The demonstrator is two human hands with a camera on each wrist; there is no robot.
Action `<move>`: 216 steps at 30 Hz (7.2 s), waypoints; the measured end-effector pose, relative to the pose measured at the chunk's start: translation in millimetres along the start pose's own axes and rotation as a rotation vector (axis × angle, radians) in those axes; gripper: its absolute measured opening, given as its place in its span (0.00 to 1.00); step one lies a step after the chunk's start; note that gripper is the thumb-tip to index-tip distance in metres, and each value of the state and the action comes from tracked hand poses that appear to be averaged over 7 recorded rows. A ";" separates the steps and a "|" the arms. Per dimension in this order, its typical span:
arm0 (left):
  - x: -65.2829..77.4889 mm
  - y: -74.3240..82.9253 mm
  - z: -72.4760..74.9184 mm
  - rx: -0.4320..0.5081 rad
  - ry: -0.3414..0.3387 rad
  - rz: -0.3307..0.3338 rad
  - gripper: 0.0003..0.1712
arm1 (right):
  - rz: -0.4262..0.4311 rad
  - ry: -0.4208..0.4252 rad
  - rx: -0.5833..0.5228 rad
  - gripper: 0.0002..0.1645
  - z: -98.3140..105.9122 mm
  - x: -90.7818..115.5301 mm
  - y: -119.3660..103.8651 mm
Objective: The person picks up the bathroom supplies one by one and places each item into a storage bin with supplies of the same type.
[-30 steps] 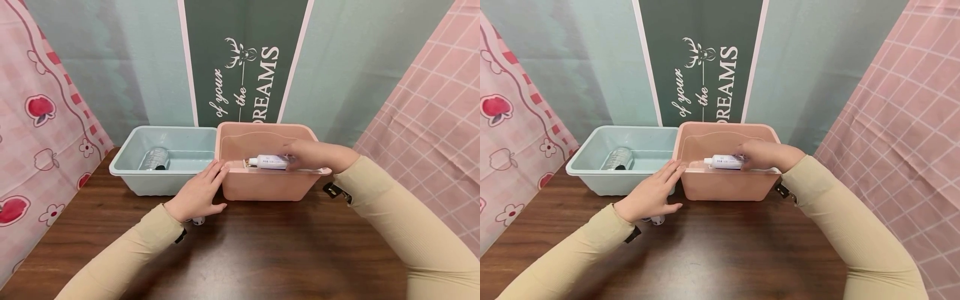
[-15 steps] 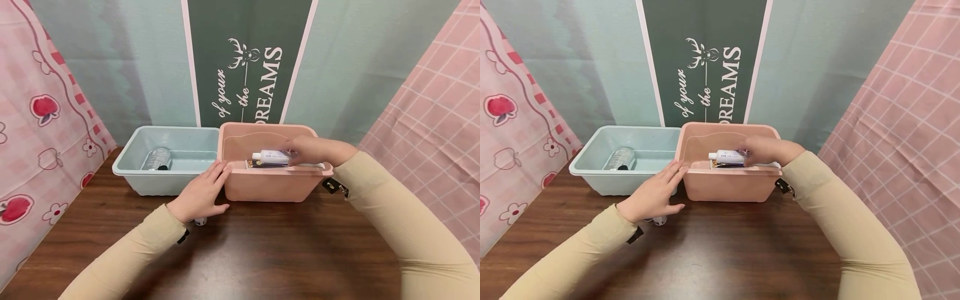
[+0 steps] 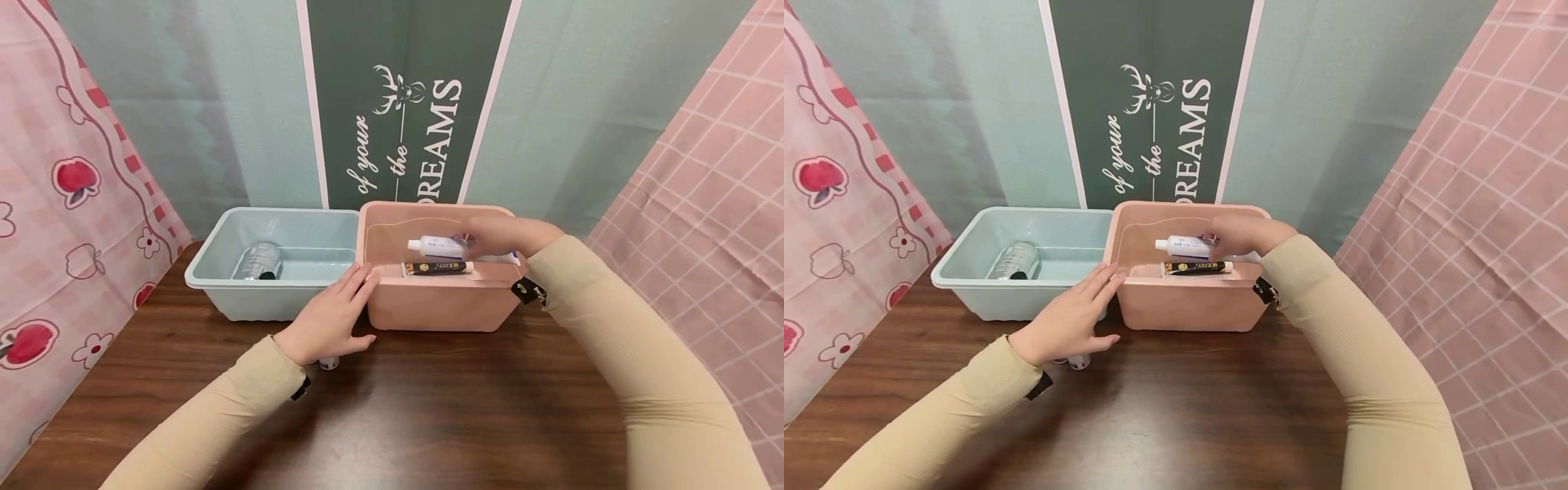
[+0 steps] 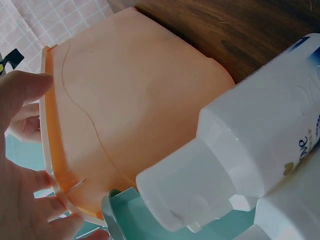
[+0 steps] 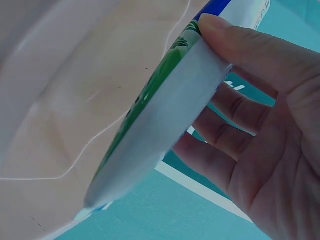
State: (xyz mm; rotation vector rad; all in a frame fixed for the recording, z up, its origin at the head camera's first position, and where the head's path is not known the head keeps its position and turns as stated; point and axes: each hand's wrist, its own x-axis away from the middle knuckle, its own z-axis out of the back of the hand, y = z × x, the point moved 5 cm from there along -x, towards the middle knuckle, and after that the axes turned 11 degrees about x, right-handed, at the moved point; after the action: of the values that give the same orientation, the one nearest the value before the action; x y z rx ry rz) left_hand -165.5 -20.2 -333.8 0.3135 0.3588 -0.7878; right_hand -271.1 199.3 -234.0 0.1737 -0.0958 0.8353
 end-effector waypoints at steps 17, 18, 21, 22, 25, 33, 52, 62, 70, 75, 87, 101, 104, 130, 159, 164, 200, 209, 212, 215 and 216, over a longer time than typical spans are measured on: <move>0.0 -0.6 0.7 -0.010 -0.012 0.002 0.55 | -0.050 -0.072 -0.042 0.14 -5.3 -14.6 16.0; 0.0 -0.6 0.7 -0.010 -0.012 0.001 0.55 | -0.059 -0.075 -0.051 0.15 -6.0 -15.7 17.7; 0.1 -0.7 0.3 -0.011 -0.017 0.003 0.55 | -0.075 -0.085 -0.074 0.14 -8.5 -20.3 21.6; 0.1 -0.7 0.1 -0.013 -0.020 0.005 0.56 | -0.074 -0.085 -0.071 0.13 -8.9 -21.4 22.5; 0.2 -0.3 -0.3 -0.014 -0.026 0.007 0.56 | -0.085 -0.090 -0.071 0.14 -10.5 -24.4 24.8; 0.3 0.5 0.2 -0.014 -0.029 0.012 0.55 | -0.133 -0.108 -0.136 0.21 -13.2 -33.2 30.7; 1.9 -0.6 -1.3 -0.021 -0.034 0.020 0.55 | -0.134 -0.090 -0.071 0.23 -20.3 -58.1 45.7; 1.5 -1.3 -1.0 -0.007 -0.029 0.019 0.55 | -0.165 -0.096 -0.038 0.23 -22.9 -67.6 45.9; 2.1 -1.6 -0.5 -0.017 -0.021 0.016 0.55 | -0.171 -0.094 -0.050 0.22 -25.4 -70.2 46.8; 2.0 -1.8 -0.2 -0.009 -0.014 0.010 0.56 | -0.202 -0.104 -0.084 0.22 -28.2 -70.4 49.6; 1.1 -2.0 -0.2 -0.015 -0.026 0.010 0.55 | -0.146 -0.007 -0.158 0.15 -27.5 -73.3 51.0; 0.8 -4.4 -2.3 -0.005 -0.030 0.017 0.57 | -0.205 -0.130 -0.164 0.23 -30.5 -62.8 52.3; 0.7 -4.3 -1.9 -0.003 -0.033 0.019 0.56 | -0.221 -0.148 -0.175 0.24 -29.1 -60.6 51.3; -0.5 -1.5 1.6 -0.004 -0.038 0.020 0.55 | -0.216 -0.147 -0.152 0.26 -17.2 -27.8 37.7; -1.1 0.5 2.4 -0.022 -0.041 0.010 0.56 | -0.088 -0.014 -0.149 0.22 -20.5 18.1 15.5; -1.4 0.2 1.9 -0.027 -0.054 0.024 0.57 | -0.060 0.050 -0.162 0.20 -21.3 22.6 8.7; -3.6 -0.9 0.9 -0.036 -0.045 0.024 0.56 | -0.075 0.243 -0.058 0.25 -39.4 66.1 -26.0; -3.1 -1.6 0.6 -0.028 -0.060 0.038 0.56 | -0.077 0.482 0.068 0.22 -50.2 80.7 -41.1; -3.4 -1.8 0.6 -0.026 -0.056 0.037 0.55 | -0.082 0.538 0.084 0.22 -56.4 84.4 -43.3; -4.2 -2.2 1.0 -0.021 -0.044 0.032 0.55 | -0.090 0.599 0.091 0.23 -61.1 87.2 -45.8; -4.3 -2.4 0.9 -0.019 -0.043 0.032 0.55 | -0.091 0.620 0.095 0.24 -62.6 87.7 -46.7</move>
State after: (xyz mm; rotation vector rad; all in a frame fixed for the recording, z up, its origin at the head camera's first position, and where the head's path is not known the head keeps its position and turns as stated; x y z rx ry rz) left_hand -169.8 -19.4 -331.5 0.2839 0.3202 -0.7579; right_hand -176.8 244.4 -287.5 0.0022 0.5309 0.7714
